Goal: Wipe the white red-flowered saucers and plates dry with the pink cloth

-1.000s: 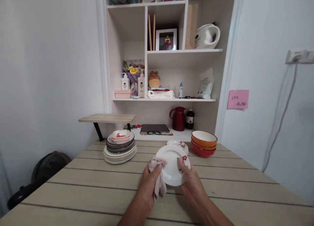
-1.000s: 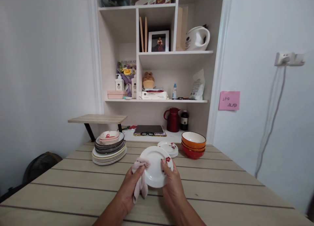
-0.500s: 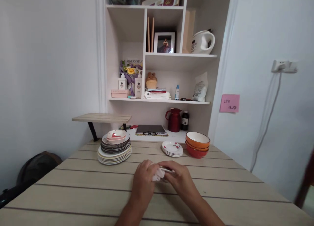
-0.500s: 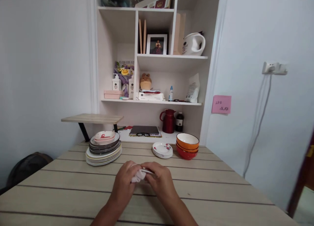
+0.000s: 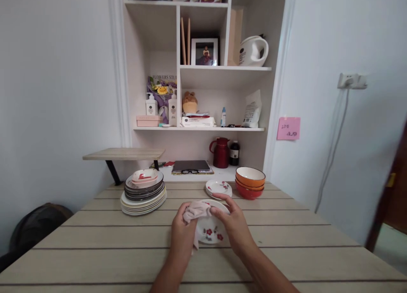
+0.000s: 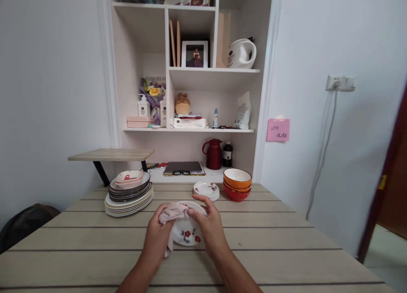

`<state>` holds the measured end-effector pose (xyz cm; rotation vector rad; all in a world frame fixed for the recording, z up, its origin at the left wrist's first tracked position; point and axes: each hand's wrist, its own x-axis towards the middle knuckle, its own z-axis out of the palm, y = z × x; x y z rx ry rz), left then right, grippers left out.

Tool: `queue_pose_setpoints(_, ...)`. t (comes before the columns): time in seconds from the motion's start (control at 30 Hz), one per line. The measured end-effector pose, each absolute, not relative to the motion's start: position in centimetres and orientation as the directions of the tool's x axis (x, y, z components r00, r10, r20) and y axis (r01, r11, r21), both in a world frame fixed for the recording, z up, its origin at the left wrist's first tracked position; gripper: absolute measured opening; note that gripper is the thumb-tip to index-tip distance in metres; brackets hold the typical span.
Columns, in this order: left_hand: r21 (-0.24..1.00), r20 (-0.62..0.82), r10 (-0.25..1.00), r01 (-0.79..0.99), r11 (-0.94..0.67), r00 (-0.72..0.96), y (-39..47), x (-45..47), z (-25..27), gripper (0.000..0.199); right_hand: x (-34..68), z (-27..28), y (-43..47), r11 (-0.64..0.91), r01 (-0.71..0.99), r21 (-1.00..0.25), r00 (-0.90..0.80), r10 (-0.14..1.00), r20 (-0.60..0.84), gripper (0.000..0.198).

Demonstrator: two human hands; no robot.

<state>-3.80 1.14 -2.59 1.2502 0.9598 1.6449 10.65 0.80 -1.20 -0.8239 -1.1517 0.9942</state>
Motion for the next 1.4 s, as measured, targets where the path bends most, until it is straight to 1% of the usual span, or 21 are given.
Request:
queue_pose_setpoints(0.07,0.913,0.251,0.956,-0.289,-0.286,-0.153,0.7,-3.7,-2.3,0.032,10.6,-1.2,0.8,0.306,-0.29,-0.907,0.104,0.952,0.288,0.054)
queue_pose_setpoints(0.13,0.896,0.2,0.967,-0.37,-0.246,-0.159,0.5,-3.5,-2.2,0.04,10.5,-1.3,1.0,0.278,-0.368,-0.887,0.131,0.96,0.246,0.057)
queue_pose_setpoints(0.23,0.882,0.16,0.978,-0.426,-0.203,-0.133,0.4,-3.1,-2.7,0.048,10.4,-1.6,1.5,0.269,-0.511,-0.816,0.213,0.96,0.183,0.056)
queue_pose_setpoints(0.33,0.87,0.158,0.984,-0.46,-0.177,-0.08,0.5,-2.7,-3.4,0.053,10.1,-1.8,1.8,0.255,-0.647,-0.718,0.256,0.96,0.11,0.055)
queue_pose_setpoints(0.4,0.845,0.161,0.986,-0.509,-0.162,-0.047,0.4,-2.5,-3.5,0.054,9.8,-2.0,1.8,0.229,-0.704,-0.672,0.245,0.967,0.073,0.056)
queue_pose_setpoints(0.5,0.792,0.148,0.988,-0.602,-0.1,0.031,0.0,-2.6,-3.0,0.053,9.0,-2.1,1.4,0.161,-0.77,-0.617,0.18,0.983,0.032,0.06)
queue_pose_setpoints(0.6,0.757,0.152,0.983,-0.651,-0.05,0.1,-0.4,-2.5,-2.6,0.052,8.4,-2.2,1.2,0.114,-0.809,-0.577,0.138,0.99,0.004,0.058)
queue_pose_setpoints(0.7,0.775,0.133,0.989,-0.629,-0.065,0.062,-0.3,-2.5,-2.7,0.054,8.5,-2.2,1.1,0.136,-0.794,-0.593,0.151,0.988,0.026,0.055)
queue_pose_setpoints(0.77,0.809,0.126,0.991,-0.575,-0.123,-0.035,0.1,-2.9,-2.7,0.052,8.9,-2.0,1.0,0.158,-0.724,-0.672,0.139,0.987,0.082,0.053)
queue_pose_setpoints(0.8,0.83,0.144,0.986,-0.531,-0.169,-0.089,0.4,-3.3,-2.7,0.049,9.3,-1.8,0.9,0.179,-0.656,-0.733,0.128,0.984,0.126,0.049)
queue_pose_setpoints(0.87,0.876,0.237,0.958,-0.392,-0.282,-0.161,0.8,-4.3,-2.5,0.039,10.0,-1.3,0.7,0.245,-0.438,-0.865,0.049,0.967,0.249,0.035)
queue_pose_setpoints(0.9,0.894,0.319,0.935,-0.277,-0.352,-0.157,0.9,-4.9,-2.4,0.035,10.3,-1.1,0.6,0.323,-0.28,-0.904,0.022,0.944,0.33,0.025)
queue_pose_setpoints(0.93,0.895,0.411,0.904,-0.138,-0.425,-0.119,0.9,-5.5,-2.3,0.033,10.6,-0.8,0.5,0.402,-0.117,-0.908,-0.037,0.912,0.409,0.018)
queue_pose_setpoints(0.97,0.867,0.496,0.866,-0.019,-0.498,-0.067,0.9,-5.9,-2.2,0.034,10.8,-0.5,0.4,0.476,0.001,-0.879,-0.104,0.874,0.474,0.015)
queue_pose_setpoints(1.0,0.826,0.561,0.828,0.078,-0.559,-0.007,0.8,-6.2,-2.1,0.036,10.9,-0.3,0.3,0.529,0.083,-0.845,-0.165,0.843,0.512,0.014)
queue_pose_setpoints(1.03,0.786,0.603,0.796,0.139,-0.603,0.041,0.7,-6.3,-2.0,0.038,11.0,0.0,0.2,0.557,0.122,-0.821,-0.211,0.823,0.527,0.016)
queue_pose_setpoints(1.07,0.763,0.624,0.779,0.161,-0.625,0.064,0.6,-6.3,-2.0,0.038,11.1,0.1,0.2,0.562,0.13,-0.817,-0.23,0.818,0.527,0.017)
queue_pose_setpoints(1.13,0.787,0.606,0.795,0.122,-0.605,0.032,0.5,-5.9,-2.0,0.038,11.2,0.3,0.1,0.515,0.104,-0.851,-0.18,0.851,0.493,0.018)
queue_pose_setpoints(1.23,0.872,0.483,0.87,-0.039,-0.488,-0.101,0.5,-4.9,-2.0,0.032,11.4,0.1,0.1,0.384,0.001,-0.924,-0.024,0.923,0.383,0.026)
queue_pose_setpoints(1.33,0.903,0.345,0.926,-0.214,-0.372,-0.152,0.6,-4.2,-2.0,0.03,11.3,-0.6,0.5,0.257,-0.212,-0.943,0.05,0.966,0.252,0.038)
queue_pose_setpoints(1.4,0.894,0.277,0.95,-0.324,-0.309,-0.144,0.5,-3.9,-1.8,0.037,11.0,-0.9,0.8,0.224,-0.379,-0.898,0.108,0.974,0.197,0.045)
